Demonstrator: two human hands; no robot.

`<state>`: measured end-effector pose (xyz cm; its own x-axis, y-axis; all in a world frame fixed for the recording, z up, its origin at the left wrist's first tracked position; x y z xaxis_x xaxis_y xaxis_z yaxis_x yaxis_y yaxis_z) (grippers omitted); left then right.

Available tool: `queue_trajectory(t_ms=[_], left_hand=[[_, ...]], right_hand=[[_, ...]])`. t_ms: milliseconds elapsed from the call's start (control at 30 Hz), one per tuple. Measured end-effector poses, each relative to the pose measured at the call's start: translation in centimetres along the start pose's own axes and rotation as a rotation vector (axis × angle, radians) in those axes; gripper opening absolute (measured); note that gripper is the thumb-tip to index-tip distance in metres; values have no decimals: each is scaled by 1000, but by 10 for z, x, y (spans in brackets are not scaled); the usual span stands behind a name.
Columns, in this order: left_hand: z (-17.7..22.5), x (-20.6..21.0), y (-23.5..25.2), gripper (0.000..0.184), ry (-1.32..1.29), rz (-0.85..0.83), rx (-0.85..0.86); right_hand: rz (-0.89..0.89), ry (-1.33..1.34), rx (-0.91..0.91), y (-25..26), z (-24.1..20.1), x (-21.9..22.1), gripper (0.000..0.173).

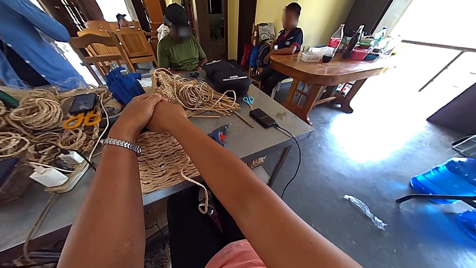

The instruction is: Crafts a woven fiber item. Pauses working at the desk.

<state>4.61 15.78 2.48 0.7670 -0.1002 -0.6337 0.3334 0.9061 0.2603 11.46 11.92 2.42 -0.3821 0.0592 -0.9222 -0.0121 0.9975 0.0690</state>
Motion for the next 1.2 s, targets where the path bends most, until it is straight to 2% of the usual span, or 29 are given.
queue_trajectory(t_ms=[1200], left_hand=[[-1, 0, 0, 47, -8, 6, -14]], right_hand=[[-20, 11, 18, -3, 0, -2, 41]])
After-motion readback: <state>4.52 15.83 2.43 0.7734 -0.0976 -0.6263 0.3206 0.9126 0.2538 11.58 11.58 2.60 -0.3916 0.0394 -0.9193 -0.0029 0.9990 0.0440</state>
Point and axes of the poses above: each hand's wrist, its own y-axis towards the middle knuckle, its own x-axis out of the palm, z = x × y, the point moved 7 cm from there along y, towards the middle knuckle, and after that the axes turned 3 degrees about x, right-handed, at the moved point
